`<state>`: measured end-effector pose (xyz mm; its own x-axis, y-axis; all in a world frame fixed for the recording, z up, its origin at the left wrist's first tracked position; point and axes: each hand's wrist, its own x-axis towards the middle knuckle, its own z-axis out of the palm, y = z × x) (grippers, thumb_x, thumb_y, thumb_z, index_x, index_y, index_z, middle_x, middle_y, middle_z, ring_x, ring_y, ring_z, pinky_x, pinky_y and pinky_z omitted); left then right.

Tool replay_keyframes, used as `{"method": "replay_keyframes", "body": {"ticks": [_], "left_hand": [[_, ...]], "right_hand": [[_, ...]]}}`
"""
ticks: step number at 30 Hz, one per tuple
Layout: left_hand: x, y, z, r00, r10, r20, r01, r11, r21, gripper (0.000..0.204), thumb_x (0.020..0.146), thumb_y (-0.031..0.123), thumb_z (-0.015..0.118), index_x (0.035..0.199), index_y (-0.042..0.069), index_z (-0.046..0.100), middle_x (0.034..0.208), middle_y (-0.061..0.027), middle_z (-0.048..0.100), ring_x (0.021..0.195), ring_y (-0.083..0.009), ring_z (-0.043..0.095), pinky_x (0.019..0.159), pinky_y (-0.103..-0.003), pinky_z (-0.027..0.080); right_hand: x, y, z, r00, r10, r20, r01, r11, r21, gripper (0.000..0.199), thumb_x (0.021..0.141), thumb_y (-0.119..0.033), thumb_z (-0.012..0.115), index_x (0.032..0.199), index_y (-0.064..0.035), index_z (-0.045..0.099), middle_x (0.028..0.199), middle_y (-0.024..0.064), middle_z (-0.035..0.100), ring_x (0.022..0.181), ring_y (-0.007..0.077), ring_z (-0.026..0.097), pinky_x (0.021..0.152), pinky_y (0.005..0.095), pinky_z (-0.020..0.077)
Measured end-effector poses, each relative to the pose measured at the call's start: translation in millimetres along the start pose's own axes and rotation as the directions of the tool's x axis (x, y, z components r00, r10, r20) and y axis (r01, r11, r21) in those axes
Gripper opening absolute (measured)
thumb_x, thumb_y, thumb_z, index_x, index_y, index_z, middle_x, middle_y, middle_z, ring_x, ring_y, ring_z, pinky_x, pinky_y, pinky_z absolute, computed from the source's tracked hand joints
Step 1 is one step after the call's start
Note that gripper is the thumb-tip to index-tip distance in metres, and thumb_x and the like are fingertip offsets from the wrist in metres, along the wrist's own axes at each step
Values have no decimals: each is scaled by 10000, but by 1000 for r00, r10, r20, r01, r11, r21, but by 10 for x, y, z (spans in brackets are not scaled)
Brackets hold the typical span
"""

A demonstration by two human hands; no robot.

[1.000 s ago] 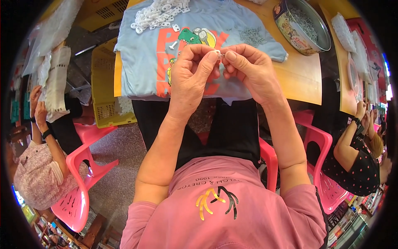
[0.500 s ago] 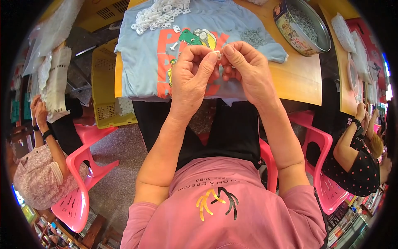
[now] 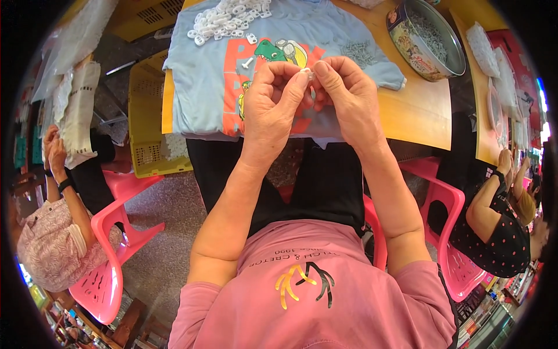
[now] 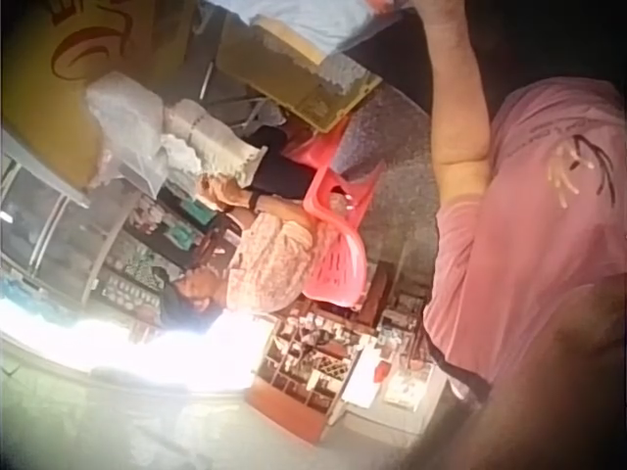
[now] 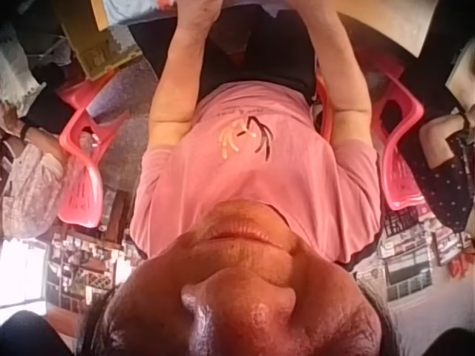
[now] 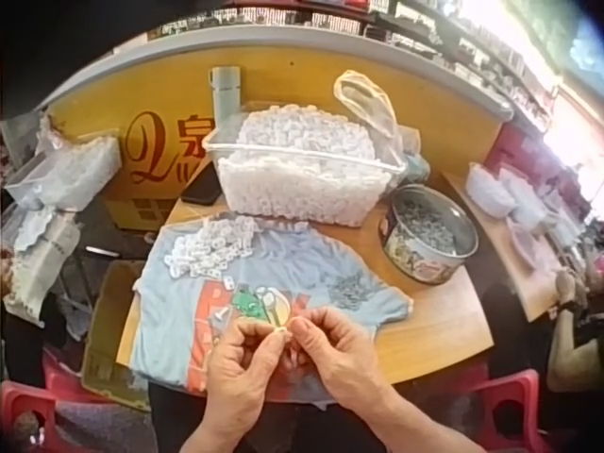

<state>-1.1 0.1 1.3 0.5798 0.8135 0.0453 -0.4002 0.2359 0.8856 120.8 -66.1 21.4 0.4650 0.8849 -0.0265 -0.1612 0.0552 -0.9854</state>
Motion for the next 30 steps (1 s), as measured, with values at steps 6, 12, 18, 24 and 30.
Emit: {"method": "replay_keyframes", "body": {"ticks": [6,12,18,24,30], "left_hand": [[-10,5,22,1000,-8,-26,8,1000,3,118,963,96,623,1022,15,560,861,-40,638,721,-80,602,641,-225,519],[-6,-65,11,996,56,-74,-54,998,29,102,963,89,621,1000,14,563,854,-35,645,719,-70,596,639,-208,500],[-18,-96,39,986,113,-121,-105,992,73,85,958,79,625,982,20,568,838,-27,653,706,-59,589,636,-189,483],[-10,-116,36,980,138,-146,-126,988,89,92,960,86,623,980,15,568,826,-23,647,702,-61,599,627,-199,489],[8,-13,74,991,63,-115,-51,994,100,107,973,109,608,991,15,560,812,-18,631,699,-62,596,628,-204,490]], "right_hand": [[10,34,20,999,-39,-17,37,995,-91,217,973,-222,636,975,-6,613,780,7,609,657,71,548,581,224,474],[20,75,102,989,-130,-67,113,971,-212,202,968,-203,645,935,-5,615,768,1,611,658,58,536,570,212,450],[17,18,128,973,-220,-74,178,911,-371,181,963,-172,649,883,-13,618,735,-13,602,641,44,505,552,198,411],[43,124,183,973,-210,-97,176,944,-279,206,964,-184,649,862,-11,602,704,-27,569,637,37,489,539,201,395],[59,66,124,970,-221,-104,170,915,-366,213,969,-198,644,887,-4,610,720,-25,582,644,36,489,547,205,397]]}}
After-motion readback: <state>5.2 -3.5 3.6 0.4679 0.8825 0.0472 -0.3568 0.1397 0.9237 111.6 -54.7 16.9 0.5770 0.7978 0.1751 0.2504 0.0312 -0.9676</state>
